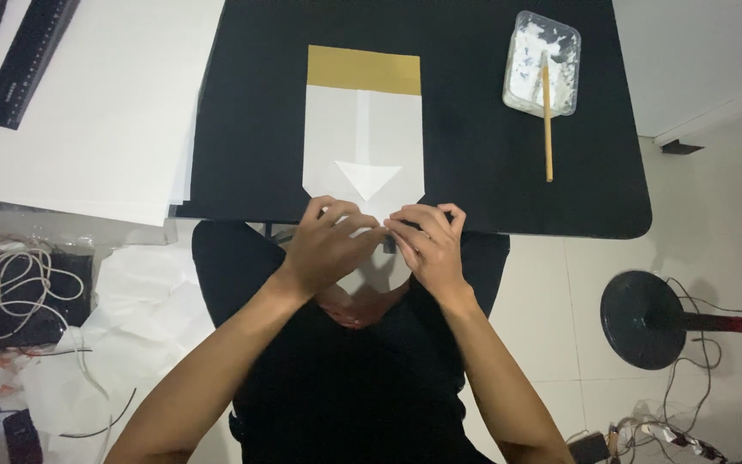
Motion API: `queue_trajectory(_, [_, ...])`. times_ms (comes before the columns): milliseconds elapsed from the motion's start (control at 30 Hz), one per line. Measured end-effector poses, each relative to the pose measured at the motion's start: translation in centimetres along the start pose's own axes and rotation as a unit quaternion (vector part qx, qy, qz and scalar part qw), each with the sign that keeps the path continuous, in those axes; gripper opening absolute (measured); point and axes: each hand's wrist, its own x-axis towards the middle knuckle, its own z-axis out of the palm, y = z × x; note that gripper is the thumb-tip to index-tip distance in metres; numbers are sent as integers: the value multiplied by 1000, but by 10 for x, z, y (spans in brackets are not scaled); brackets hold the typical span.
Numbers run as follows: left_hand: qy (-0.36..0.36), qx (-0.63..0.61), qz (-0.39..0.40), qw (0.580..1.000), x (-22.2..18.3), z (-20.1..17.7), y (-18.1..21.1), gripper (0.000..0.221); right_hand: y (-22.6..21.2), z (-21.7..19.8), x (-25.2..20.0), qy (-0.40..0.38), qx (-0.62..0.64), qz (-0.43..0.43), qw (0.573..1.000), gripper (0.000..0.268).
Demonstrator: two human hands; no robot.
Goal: Applying glue to paper sheets and folding them to manually assemble paper bags.
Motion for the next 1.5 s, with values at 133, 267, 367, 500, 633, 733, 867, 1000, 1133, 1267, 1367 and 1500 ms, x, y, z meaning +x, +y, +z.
queue_trajectory(133, [7, -37, -16, 999, 8, 1, 7, 7, -2, -2, 2, -3, -7, 4, 1000, 12])
queue_trajectory(267, [41, -12, 1, 999, 6, 5, 8, 10, -2, -3, 1, -5, 0, 5, 1000, 13])
queue_trajectory(367, [29, 2, 2, 1000, 4, 0, 8, 10, -3, -5, 2, -10, 3, 11, 1000, 13])
queue_trajectory(500, [-8, -15, -15, 1000, 3, -12, 7, 9, -3, -5, 2, -17, 11, 22, 1000, 13])
queue_trajectory(633, [-17, 3, -8, 1000, 10, -35, 1, 15, -1, -7, 3, -11, 12, 28, 999, 11])
queue_trajectory(733, [-32, -17, -82, 996, -14, -16, -16, 14, 4, -9, 0, -8, 45, 50, 998, 15])
queue_trajectory(867, [-46, -17, -109, 993, -15, -20, -20, 14, 5, -16, 6, -31, 42, 41, 998, 13])
queue_trajectory(1000, [-54, 0, -106, 993, -9, -22, -18, 17, 7, -21, 10, -61, 63, 66, 994, 9])
queue_trajectory(1133, [-62, 11, -133, 989, -9, -15, -19, 20, 3, -24, 21, -74, 71, 100, 990, 5])
queue_trajectory(1267, [-55, -6, -174, 983, -6, -12, -21, 17, -6, -24, 35, -86, 75, 111, 987, 7])
queue_trajectory(1367, [-37, 10, -186, 982, 0, -10, -22, 14, -9, -20, 40, -78, 66, 110, 989, 7])
queue_trajectory(1500, [-2, 104, -107, 989, 13, -16, -18, 19, -14, -19, 45, -91, 36, 93, 991, 7])
